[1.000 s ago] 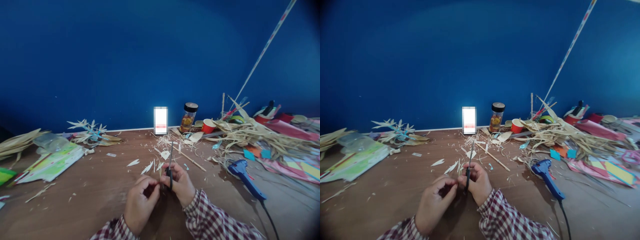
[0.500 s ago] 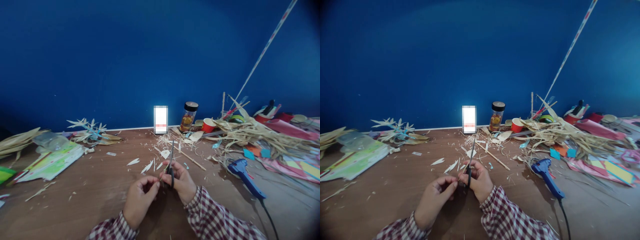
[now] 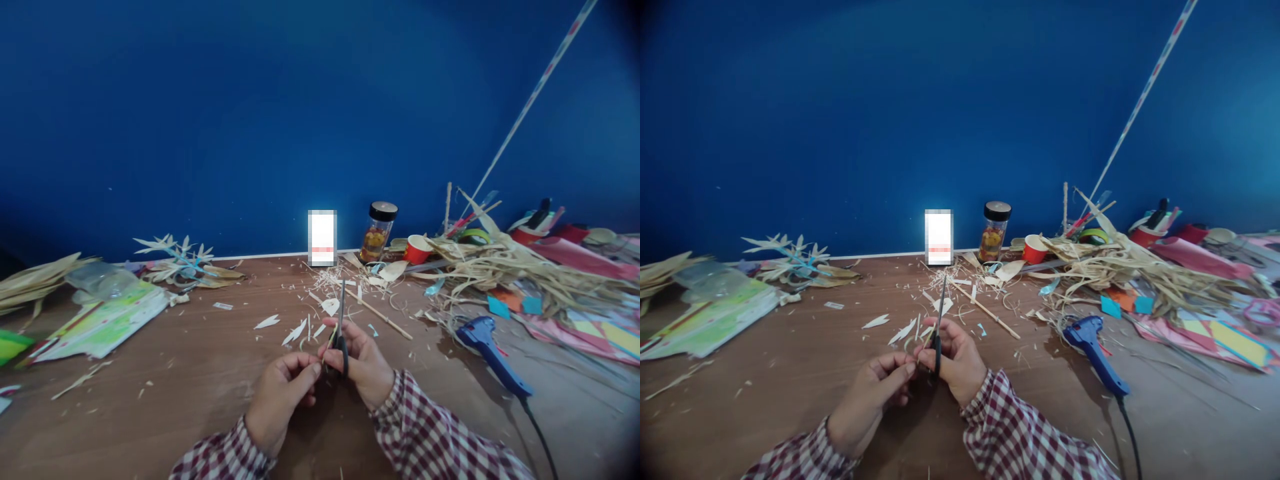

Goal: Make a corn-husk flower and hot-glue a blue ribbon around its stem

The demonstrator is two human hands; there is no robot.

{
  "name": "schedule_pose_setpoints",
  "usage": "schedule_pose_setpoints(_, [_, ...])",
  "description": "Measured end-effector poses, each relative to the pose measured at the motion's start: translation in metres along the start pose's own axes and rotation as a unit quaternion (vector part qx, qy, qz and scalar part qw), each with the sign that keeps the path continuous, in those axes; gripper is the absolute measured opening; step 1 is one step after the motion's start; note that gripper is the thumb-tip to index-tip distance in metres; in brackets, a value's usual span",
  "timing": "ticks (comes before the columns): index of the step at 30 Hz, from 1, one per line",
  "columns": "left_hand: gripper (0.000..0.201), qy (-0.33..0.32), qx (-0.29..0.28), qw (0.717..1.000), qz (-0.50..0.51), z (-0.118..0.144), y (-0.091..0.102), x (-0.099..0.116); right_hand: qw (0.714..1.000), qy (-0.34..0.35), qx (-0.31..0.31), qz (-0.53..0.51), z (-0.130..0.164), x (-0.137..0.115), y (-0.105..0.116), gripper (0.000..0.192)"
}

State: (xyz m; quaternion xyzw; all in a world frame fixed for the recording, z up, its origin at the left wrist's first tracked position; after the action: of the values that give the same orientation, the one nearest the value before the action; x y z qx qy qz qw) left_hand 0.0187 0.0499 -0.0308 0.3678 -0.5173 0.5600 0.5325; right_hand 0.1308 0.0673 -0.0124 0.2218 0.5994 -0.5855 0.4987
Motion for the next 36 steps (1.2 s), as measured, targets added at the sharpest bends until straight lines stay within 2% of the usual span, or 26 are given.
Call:
schedule_pose_setpoints(4, [0.022,-0.005,0.003,1.000,-0.003,-0.002,0.001,-0.001,1.000,-0.002,0.021,0.008,-0.001,0.002,0.005,0.054])
schedule_pose_setpoints(8, [0.021,-0.041,0.012,0.999,-0.013,-0.005,0.003,0.002,0.998,0.002,0.055,0.034,-0.001,0.002,0.010,0.050])
schedule_pose_setpoints(13, [0.021,-0.073,0.027,0.996,-0.052,-0.006,0.008,0.008,0.998,0.022,0.047,0.030,-0.001,0.001,0.009,0.048])
schedule_pose_setpoints(21, [0.019,-0.097,-0.006,0.990,-0.104,-0.005,0.004,0.009,0.997,0.028,0.060,0.028,-0.002,0.000,0.012,0.046])
schedule_pose_setpoints(30, [0.018,-0.111,-0.028,0.988,-0.105,-0.003,0.000,0.009,0.999,0.011,0.031,0.017,0.000,0.002,0.006,0.049])
schedule_pose_setpoints(36, [0.028,-0.098,0.025,0.991,-0.085,-0.001,0.007,0.011,1.000,-0.001,-0.012,0.021,0.003,0.004,-0.003,0.049])
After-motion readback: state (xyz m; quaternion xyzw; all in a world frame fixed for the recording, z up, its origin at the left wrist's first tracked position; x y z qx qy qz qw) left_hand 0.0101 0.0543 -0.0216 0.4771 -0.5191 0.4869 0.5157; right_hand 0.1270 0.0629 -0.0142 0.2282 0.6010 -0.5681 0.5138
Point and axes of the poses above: each hand's wrist, its own z-axis away from the middle knuckle, its own y-axis out of the back of the hand, x = y × z, the point moved 7 cm from there along -z, towards the middle knuckle, and after that the axes turned 10 degrees about -y, right-handed, at the moved point
